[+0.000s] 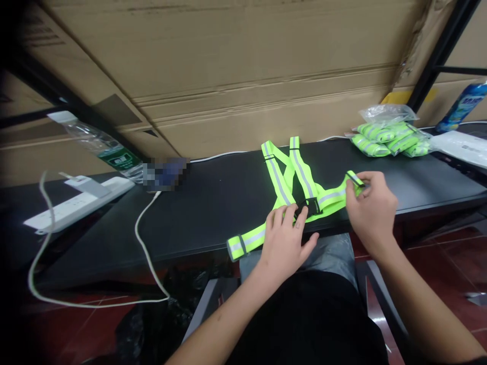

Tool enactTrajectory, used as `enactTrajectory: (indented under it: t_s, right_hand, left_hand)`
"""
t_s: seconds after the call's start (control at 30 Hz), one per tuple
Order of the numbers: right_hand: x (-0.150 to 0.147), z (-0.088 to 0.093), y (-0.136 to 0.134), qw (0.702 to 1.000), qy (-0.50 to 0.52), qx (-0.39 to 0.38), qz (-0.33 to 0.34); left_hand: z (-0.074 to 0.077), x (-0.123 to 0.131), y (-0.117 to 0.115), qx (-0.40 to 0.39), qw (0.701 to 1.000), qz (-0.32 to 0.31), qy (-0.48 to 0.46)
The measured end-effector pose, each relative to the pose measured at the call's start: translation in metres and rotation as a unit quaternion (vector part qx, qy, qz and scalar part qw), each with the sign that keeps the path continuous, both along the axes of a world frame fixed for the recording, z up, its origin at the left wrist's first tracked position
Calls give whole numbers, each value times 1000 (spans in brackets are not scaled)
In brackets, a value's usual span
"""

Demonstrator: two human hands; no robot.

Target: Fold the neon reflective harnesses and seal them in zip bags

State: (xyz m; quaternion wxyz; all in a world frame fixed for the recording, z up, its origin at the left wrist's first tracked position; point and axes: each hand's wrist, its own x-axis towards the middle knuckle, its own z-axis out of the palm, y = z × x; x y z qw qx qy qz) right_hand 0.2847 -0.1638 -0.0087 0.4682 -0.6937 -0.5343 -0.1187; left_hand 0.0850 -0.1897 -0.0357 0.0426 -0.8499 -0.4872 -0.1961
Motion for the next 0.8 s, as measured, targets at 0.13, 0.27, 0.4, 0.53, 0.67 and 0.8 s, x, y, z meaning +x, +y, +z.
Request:
enactTrajectory:
  t_s: [0.13,0.27,0.4,0.53,0.67,0.8]
  right_hand:
    - [-24,-1,4,989,-123,70,33]
    - [-27,-7,8,988,-91,108,69]
    - [-16,-7,14,990,83,97,60]
    - [-4,-4,23,968,219,94,75]
    - [-9,-3,26,956,259,99,97]
    - [-24,-9,18,985,63,116,113]
  left_hand:
    - [4,0,-1,15,1000,-2,-11]
    - [10,9,0,19,998,-58,-12]
    - [14,20,6,22,995,-88,35]
    - [15,25,15,40,993,-88,72]
    - [16,24,22,32,992,-96,70]
    - [18,23,26,19,993,-98,64]
